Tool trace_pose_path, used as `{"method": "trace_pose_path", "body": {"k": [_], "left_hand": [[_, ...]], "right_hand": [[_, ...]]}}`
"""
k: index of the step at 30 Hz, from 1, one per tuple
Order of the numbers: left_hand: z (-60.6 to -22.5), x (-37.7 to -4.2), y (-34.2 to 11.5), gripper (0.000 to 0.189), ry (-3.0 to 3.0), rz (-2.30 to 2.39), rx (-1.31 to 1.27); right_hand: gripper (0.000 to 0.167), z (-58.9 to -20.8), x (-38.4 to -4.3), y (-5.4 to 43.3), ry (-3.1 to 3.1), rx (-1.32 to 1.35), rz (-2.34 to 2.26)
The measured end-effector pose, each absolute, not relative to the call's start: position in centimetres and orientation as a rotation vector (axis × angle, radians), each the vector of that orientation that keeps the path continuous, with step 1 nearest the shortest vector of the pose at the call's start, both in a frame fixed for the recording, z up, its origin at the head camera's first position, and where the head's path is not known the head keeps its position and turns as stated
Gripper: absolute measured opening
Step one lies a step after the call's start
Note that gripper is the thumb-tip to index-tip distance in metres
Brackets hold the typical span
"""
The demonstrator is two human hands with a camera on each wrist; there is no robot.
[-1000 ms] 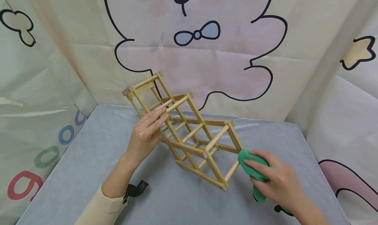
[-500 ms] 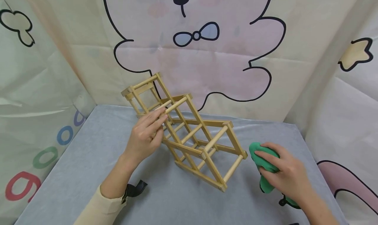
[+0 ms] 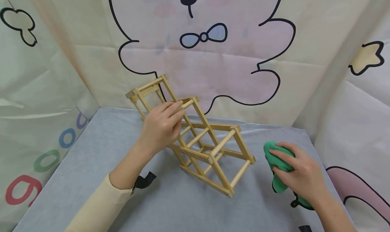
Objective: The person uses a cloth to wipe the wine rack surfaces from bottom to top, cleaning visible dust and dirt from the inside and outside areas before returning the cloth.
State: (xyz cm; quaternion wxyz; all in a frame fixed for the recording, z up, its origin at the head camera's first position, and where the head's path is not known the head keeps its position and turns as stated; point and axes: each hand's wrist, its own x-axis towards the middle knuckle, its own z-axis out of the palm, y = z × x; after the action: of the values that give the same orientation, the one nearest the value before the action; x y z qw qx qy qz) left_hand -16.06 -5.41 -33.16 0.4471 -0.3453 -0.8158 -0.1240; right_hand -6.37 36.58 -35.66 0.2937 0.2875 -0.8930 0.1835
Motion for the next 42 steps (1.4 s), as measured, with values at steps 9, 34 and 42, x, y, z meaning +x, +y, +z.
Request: {"method": "trace_pose_path", "body": {"k": [9, 34, 42], "left_hand": [[-32.5, -16.1, -4.0, 0.019, -2.085, -0.14, -0.757], [-32.4, -15.6, -1.4, 0.025, -2.245, 0.119, -0.435], [-32.6, -15.3, -1.9, 0.023, -2.196, 0.04, -0.504]], "right_hand": [[0.067, -36.3, -7.0, 37.9, -2.405, 0.702, 0.484], [0.035, -37.3, -7.2, 39.2, -2.456, 0.656, 0.515], [0.058, -37.3, -7.0, 39.2, -2.475, 0.598, 0.532]]}}
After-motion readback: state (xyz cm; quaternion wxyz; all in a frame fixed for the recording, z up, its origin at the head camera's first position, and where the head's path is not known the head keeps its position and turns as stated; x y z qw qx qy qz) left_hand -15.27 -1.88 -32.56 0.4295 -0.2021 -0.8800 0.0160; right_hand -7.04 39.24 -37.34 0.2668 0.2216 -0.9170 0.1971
